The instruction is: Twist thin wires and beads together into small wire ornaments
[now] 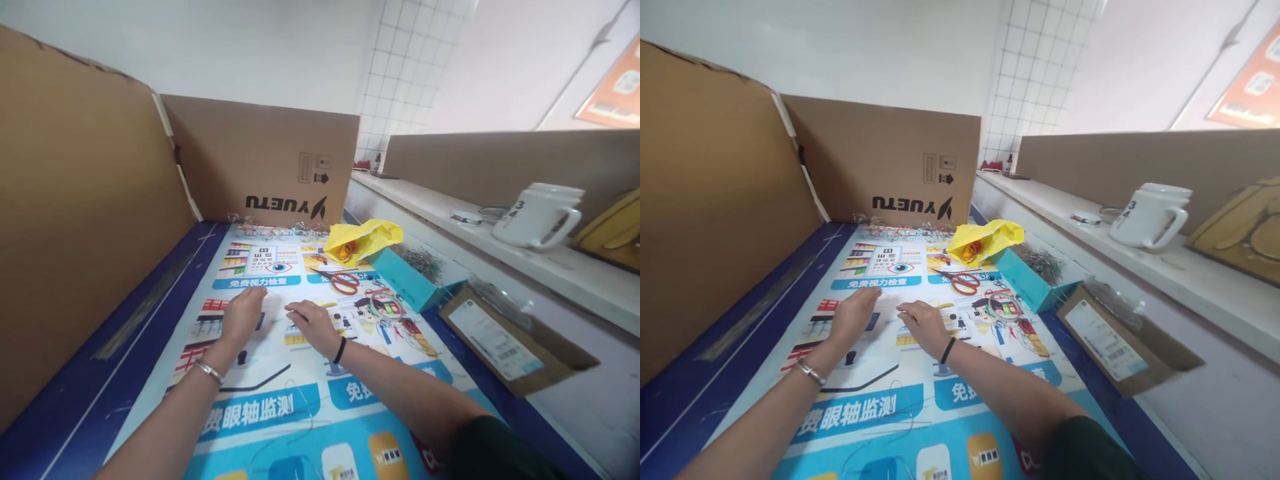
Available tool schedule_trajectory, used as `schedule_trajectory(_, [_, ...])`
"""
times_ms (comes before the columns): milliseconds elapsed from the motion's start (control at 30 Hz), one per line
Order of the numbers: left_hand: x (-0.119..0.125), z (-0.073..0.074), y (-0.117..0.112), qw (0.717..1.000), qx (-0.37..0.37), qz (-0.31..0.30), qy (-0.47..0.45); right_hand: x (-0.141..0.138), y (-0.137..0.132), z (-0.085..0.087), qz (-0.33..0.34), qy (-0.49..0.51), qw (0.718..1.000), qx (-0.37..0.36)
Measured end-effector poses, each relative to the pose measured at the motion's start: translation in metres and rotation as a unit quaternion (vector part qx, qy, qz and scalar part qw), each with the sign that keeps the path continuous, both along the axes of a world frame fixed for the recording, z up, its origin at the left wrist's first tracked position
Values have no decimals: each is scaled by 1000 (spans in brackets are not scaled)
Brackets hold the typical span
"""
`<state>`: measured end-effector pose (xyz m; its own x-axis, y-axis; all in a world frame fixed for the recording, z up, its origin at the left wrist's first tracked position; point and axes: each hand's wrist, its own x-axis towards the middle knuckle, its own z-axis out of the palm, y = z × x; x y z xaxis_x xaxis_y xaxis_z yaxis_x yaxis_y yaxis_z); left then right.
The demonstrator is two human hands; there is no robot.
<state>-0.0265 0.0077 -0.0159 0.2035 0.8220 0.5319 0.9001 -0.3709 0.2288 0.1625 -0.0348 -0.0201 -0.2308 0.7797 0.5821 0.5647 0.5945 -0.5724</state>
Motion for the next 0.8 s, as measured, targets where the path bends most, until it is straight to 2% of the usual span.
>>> schedule_trajectory(167, [2,4,-1,1000,-7,-6,14,0,2,-1,-8,30,999,-10])
schedule_trajectory(333, [5,2,2,1000,-18,-10,7,2,5,-1,-11,47,998,-31])
schedule_trajectory(567, [4,2,-4,998,-62,-20,-22,3,3,-1,-22,50,997,-50])
schedule_trajectory(800, [8,6,-12,998,-37,-43,-22,4,2,1,-9,78,997,-18])
